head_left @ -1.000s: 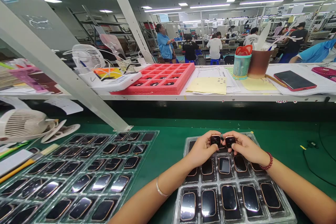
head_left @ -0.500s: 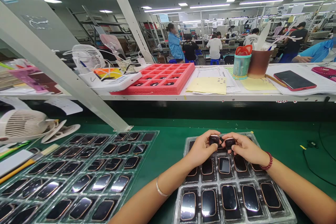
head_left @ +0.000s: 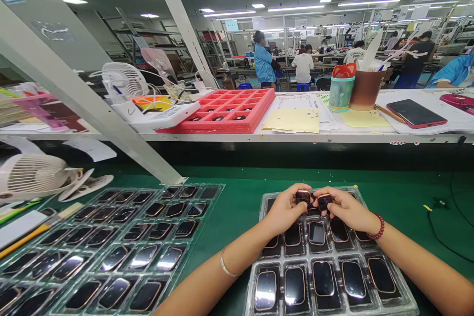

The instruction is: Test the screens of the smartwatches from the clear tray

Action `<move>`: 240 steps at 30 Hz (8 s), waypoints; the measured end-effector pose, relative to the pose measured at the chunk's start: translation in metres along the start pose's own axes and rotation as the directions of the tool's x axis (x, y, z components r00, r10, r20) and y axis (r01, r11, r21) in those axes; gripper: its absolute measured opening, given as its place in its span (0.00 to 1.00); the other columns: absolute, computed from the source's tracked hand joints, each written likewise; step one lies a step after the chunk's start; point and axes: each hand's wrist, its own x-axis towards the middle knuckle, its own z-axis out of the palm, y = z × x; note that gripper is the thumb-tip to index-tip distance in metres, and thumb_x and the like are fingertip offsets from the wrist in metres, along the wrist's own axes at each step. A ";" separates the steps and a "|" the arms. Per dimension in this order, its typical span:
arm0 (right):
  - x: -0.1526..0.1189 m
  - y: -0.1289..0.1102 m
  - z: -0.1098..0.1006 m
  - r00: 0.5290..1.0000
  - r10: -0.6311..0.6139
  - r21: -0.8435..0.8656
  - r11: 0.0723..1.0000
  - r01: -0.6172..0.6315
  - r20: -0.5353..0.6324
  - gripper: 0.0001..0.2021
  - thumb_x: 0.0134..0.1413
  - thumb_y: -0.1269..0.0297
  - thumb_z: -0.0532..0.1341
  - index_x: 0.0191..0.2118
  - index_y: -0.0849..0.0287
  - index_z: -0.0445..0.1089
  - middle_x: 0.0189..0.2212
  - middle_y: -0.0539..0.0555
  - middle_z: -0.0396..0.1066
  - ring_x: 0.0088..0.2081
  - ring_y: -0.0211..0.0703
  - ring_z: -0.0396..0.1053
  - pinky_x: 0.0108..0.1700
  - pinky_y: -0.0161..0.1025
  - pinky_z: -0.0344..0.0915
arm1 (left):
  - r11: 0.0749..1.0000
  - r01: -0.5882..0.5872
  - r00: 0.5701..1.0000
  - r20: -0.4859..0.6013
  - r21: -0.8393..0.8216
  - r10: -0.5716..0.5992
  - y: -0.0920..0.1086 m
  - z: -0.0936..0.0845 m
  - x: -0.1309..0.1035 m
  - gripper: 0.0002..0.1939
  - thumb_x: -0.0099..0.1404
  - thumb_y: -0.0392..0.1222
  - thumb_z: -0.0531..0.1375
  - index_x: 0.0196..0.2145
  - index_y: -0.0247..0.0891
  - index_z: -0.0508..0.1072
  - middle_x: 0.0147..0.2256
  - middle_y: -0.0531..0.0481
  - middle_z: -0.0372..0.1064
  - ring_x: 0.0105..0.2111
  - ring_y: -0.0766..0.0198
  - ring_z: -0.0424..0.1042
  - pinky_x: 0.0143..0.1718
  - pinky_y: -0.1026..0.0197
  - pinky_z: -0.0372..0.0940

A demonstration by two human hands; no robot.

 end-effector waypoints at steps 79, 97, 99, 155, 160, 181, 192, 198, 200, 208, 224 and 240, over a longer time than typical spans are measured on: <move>-0.001 0.003 -0.003 0.998 -0.048 0.012 0.999 0.049 -0.035 0.14 0.57 0.67 0.55 0.49 0.57 0.64 0.41 0.56 0.69 0.34 0.41 0.70 0.33 0.37 0.68 | 0.998 -0.020 1.000 -0.019 -0.057 0.019 -0.001 -0.001 0.000 0.16 0.57 0.43 0.62 0.42 0.35 0.68 0.33 0.47 0.69 0.28 0.66 0.67 0.34 0.61 0.64; -0.002 0.004 -0.005 0.999 -0.022 0.122 0.992 0.027 -0.044 0.15 0.60 0.52 0.56 0.43 0.59 0.69 0.35 0.55 0.72 0.33 0.41 0.70 0.33 0.37 0.68 | 1.000 -0.017 0.998 -0.053 -0.024 0.016 0.008 0.001 -0.002 0.17 0.60 0.53 0.58 0.36 0.35 0.71 0.29 0.48 0.71 0.26 0.66 0.68 0.25 0.65 0.62; -0.002 0.004 -0.004 0.999 -0.024 0.134 0.991 0.029 -0.039 0.15 0.59 0.53 0.57 0.42 0.59 0.69 0.34 0.55 0.72 0.33 0.41 0.69 0.34 0.37 0.69 | 1.000 -0.018 0.998 -0.055 -0.019 0.017 0.008 0.000 -0.002 0.17 0.60 0.53 0.57 0.37 0.35 0.71 0.30 0.48 0.71 0.26 0.66 0.68 0.24 0.66 0.62; -0.001 0.003 -0.001 0.996 -0.058 0.091 0.994 0.063 -0.061 0.17 0.49 0.74 0.55 0.46 0.57 0.63 0.37 0.53 0.68 0.32 0.39 0.68 0.35 0.38 0.66 | 0.999 -0.031 1.000 -0.001 -0.016 0.031 -0.002 0.001 -0.002 0.20 0.59 0.35 0.57 0.50 0.37 0.64 0.41 0.45 0.69 0.38 0.61 0.69 0.42 0.58 0.64; -0.002 -0.002 0.000 0.996 -0.075 0.077 0.994 0.079 -0.054 0.12 0.50 0.74 0.56 0.42 0.58 0.64 0.33 0.52 0.68 0.30 0.38 0.65 0.33 0.36 0.64 | 0.999 -0.023 1.000 0.011 -0.025 0.023 -0.001 0.001 -0.003 0.21 0.60 0.38 0.58 0.51 0.36 0.63 0.40 0.45 0.69 0.35 0.63 0.69 0.42 0.58 0.64; -0.003 -0.003 -0.003 0.996 -0.056 0.063 0.996 0.060 -0.068 0.07 0.54 0.68 0.55 0.40 0.59 0.64 0.31 0.52 0.69 0.30 0.38 0.65 0.29 0.34 0.65 | 0.999 0.003 0.999 0.033 0.033 -0.004 0.007 0.001 -0.005 0.17 0.61 0.41 0.55 0.48 0.37 0.68 0.42 0.44 0.71 0.35 0.61 0.72 0.29 0.64 0.61; 0.000 0.002 -0.002 0.994 -0.068 0.058 0.996 0.073 -0.088 0.18 0.51 0.73 0.55 0.49 0.57 0.63 0.40 0.54 0.68 0.36 0.41 0.69 0.35 0.37 0.68 | 0.999 -0.008 1.000 -0.009 0.041 0.008 0.000 -0.001 -0.001 0.15 0.58 0.37 0.58 0.45 0.36 0.68 0.39 0.44 0.71 0.36 0.60 0.71 0.40 0.57 0.65; 0.000 0.004 -0.001 0.995 -0.069 0.066 0.995 0.074 -0.070 0.20 0.52 0.72 0.55 0.52 0.55 0.62 0.44 0.55 0.68 0.39 0.42 0.70 0.38 0.39 0.69 | 0.998 -0.018 0.999 -0.028 0.056 0.020 -0.002 -0.002 -0.001 0.17 0.56 0.34 0.58 0.45 0.37 0.66 0.39 0.45 0.70 0.39 0.59 0.70 0.40 0.59 0.65; 0.000 0.006 -0.002 0.996 -0.060 0.054 0.997 0.064 -0.074 0.20 0.53 0.71 0.55 0.53 0.56 0.62 0.44 0.55 0.68 0.38 0.42 0.70 0.37 0.40 0.69 | 0.998 -0.006 0.999 -0.034 0.065 0.008 -0.003 -0.001 -0.001 0.19 0.55 0.33 0.58 0.46 0.38 0.66 0.40 0.46 0.69 0.39 0.60 0.70 0.41 0.58 0.65; 0.000 0.007 -0.003 0.996 -0.053 0.052 0.997 0.057 -0.067 0.20 0.52 0.72 0.56 0.53 0.56 0.61 0.46 0.56 0.67 0.39 0.42 0.71 0.38 0.40 0.69 | 0.997 -0.001 0.999 -0.043 0.077 0.004 -0.004 -0.002 0.000 0.22 0.55 0.32 0.57 0.48 0.38 0.65 0.40 0.46 0.67 0.39 0.60 0.69 0.41 0.58 0.65; 0.003 0.006 -0.019 0.988 0.151 0.660 0.740 -0.131 0.027 0.22 0.60 0.50 0.54 0.51 0.62 0.64 0.38 0.59 0.72 0.27 0.36 0.70 0.27 0.32 0.71 | 0.777 0.275 0.960 0.202 -0.566 -0.193 0.006 -0.015 0.006 0.26 0.61 0.57 0.57 0.46 0.31 0.68 0.33 0.42 0.72 0.22 0.68 0.70 0.17 0.70 0.56; 0.001 0.002 -0.004 0.996 0.015 0.349 0.937 0.015 -0.083 0.25 0.48 0.69 0.65 0.52 0.55 0.59 0.43 0.54 0.67 0.33 0.37 0.69 0.33 0.35 0.70 | 0.967 0.105 0.994 0.003 -0.232 -0.107 0.005 -0.001 0.002 0.27 0.51 0.34 0.65 0.49 0.39 0.62 0.44 0.44 0.69 0.36 0.62 0.73 0.29 0.67 0.63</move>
